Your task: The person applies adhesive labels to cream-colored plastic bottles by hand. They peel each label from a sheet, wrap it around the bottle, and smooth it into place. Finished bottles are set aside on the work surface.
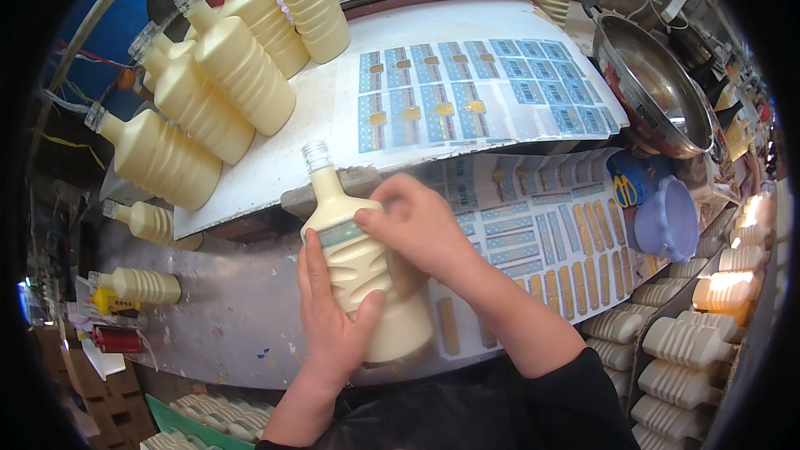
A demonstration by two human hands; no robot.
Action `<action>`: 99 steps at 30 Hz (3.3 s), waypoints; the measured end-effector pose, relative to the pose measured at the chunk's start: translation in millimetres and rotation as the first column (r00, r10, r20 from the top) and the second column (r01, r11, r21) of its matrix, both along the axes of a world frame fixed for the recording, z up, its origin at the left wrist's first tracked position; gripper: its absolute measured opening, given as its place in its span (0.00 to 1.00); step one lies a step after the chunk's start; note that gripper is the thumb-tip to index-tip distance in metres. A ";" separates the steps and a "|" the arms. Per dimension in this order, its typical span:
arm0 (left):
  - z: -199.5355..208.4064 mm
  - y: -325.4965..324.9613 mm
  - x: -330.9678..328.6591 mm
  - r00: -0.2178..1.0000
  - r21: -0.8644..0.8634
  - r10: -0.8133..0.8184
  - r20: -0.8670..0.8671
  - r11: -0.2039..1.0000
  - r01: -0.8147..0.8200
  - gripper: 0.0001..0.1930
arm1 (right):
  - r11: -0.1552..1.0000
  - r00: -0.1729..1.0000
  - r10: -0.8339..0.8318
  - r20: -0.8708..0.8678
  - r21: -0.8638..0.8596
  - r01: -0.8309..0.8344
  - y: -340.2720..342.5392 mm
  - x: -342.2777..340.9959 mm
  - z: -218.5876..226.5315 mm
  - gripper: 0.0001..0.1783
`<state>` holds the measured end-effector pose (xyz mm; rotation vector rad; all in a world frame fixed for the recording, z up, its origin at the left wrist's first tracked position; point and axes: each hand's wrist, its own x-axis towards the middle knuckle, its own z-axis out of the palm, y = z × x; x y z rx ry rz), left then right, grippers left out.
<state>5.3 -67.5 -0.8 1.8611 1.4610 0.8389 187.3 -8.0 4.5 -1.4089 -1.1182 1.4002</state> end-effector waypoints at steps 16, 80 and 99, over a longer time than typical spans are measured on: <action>9.2 1.2 2.6 0.996 0.011 -0.001 -0.093 1.000 0.002 0.55 | 0.828 0.862 -0.186 0.471 0.547 -0.120 5.5 -48.7 51.9 0.22; -12.2 -8.8 -8.1 0.827 -0.307 0.151 0.542 0.951 0.027 0.48 | 0.745 0.883 -0.391 0.260 0.653 0.138 17.5 -2.4 4.8 0.22; -9.4 -3.4 -7.1 0.927 -0.275 0.142 0.346 0.960 -0.045 0.45 | 0.643 0.372 -0.516 0.772 0.636 -0.426 24.8 -101.5 32.3 0.19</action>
